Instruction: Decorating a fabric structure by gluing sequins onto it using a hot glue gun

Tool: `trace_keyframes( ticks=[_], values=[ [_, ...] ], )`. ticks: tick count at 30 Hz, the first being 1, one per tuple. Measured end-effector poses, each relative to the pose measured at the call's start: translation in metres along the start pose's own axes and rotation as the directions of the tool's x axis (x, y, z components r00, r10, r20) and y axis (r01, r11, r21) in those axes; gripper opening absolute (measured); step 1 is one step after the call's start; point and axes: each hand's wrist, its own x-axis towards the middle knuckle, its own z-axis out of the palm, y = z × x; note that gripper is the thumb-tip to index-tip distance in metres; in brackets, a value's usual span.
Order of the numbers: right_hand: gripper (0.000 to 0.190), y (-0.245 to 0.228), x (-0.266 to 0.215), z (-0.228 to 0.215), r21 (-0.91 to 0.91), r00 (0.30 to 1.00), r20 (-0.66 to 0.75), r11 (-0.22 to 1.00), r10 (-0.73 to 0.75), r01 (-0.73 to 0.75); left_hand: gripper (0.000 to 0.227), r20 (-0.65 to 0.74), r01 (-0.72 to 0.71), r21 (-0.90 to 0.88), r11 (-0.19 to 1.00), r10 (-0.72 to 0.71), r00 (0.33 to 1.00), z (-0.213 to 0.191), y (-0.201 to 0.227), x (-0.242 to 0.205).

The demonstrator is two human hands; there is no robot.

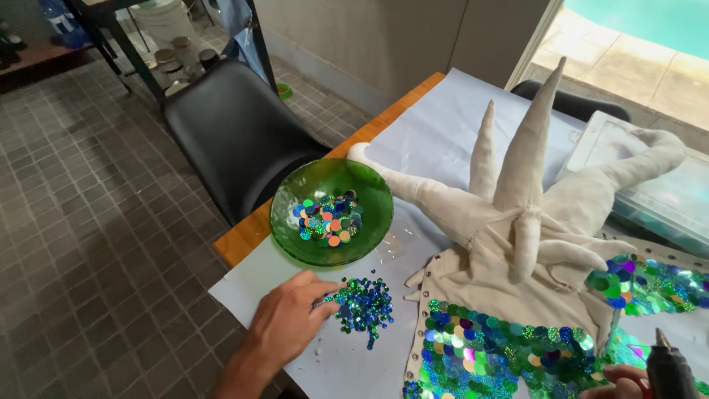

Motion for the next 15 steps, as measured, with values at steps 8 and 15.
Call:
trace_keyframes(
  ticks=[8,15],
  values=[
    [0.057,0.085,-0.028,0.038,0.086,0.992,0.016,0.988,0.124,-0.125,0.026,-0.036,-0.018,0.037,0.999,0.020,0.999,0.014,0.000,0.007],
    [0.013,-0.060,-0.392,0.409,-0.382,0.805,-0.176,0.793,-0.566,0.474,0.013,-0.304,-0.210,-0.112,0.971,0.168,0.938,0.014,0.007,0.000]
  ],
)
